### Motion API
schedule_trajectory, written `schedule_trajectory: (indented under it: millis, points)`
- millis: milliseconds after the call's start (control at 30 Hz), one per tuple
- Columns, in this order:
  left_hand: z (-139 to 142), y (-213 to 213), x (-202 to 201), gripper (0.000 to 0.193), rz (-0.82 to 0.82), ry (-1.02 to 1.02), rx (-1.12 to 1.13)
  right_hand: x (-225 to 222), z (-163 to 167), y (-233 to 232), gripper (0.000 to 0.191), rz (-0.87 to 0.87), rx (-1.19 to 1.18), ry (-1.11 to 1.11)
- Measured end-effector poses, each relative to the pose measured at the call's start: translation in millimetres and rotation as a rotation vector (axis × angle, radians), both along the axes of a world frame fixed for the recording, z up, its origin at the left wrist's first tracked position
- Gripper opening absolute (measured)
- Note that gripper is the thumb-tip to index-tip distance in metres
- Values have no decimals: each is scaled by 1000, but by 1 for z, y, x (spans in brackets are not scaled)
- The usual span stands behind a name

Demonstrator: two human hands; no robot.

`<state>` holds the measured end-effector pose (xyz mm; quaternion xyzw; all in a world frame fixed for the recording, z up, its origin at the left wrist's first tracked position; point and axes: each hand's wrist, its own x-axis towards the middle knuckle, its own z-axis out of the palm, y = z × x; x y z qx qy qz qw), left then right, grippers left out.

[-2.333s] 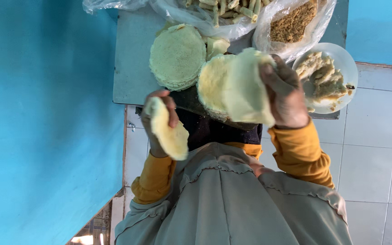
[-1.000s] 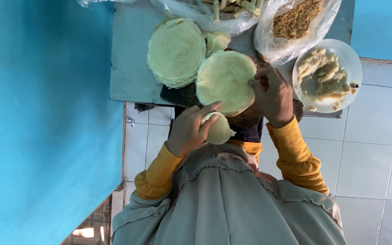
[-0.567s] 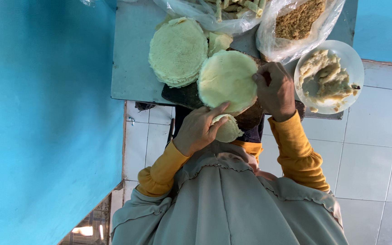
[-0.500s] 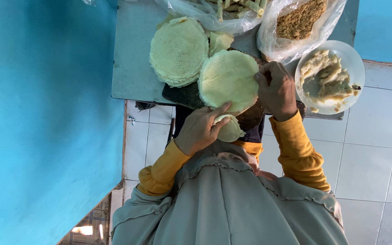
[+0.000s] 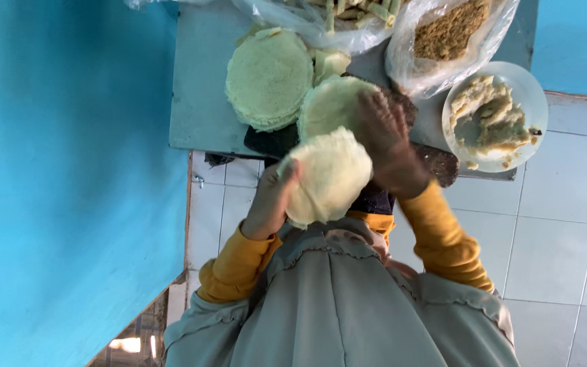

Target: The person sits at a table and peels thin outer skin layers off round pale cake discs by hand, one disc at a time. They pull the translucent layer away, set the peeled layer aside, and stack the peeled discs with a pile of already peeled cakes nearby.

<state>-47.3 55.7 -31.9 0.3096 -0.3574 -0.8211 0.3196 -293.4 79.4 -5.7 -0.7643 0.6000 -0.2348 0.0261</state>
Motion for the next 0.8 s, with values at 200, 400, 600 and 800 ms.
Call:
schedule_trajectory:
  millis: [200,400,600,800]
  points:
    - [10,4,-15,61,118,290,240,17,53,39,20,-414,-2,-555]
    - [14,20,-38,62,84,600,156,62,71,43,29,43,-159,-337]
    - [17,20,-43,53,82,507,113,51,75,41,11,-75,-6,-518]
    - [25,23,-41,51,64,685,222,57,80,43,29,1,-72,-436]
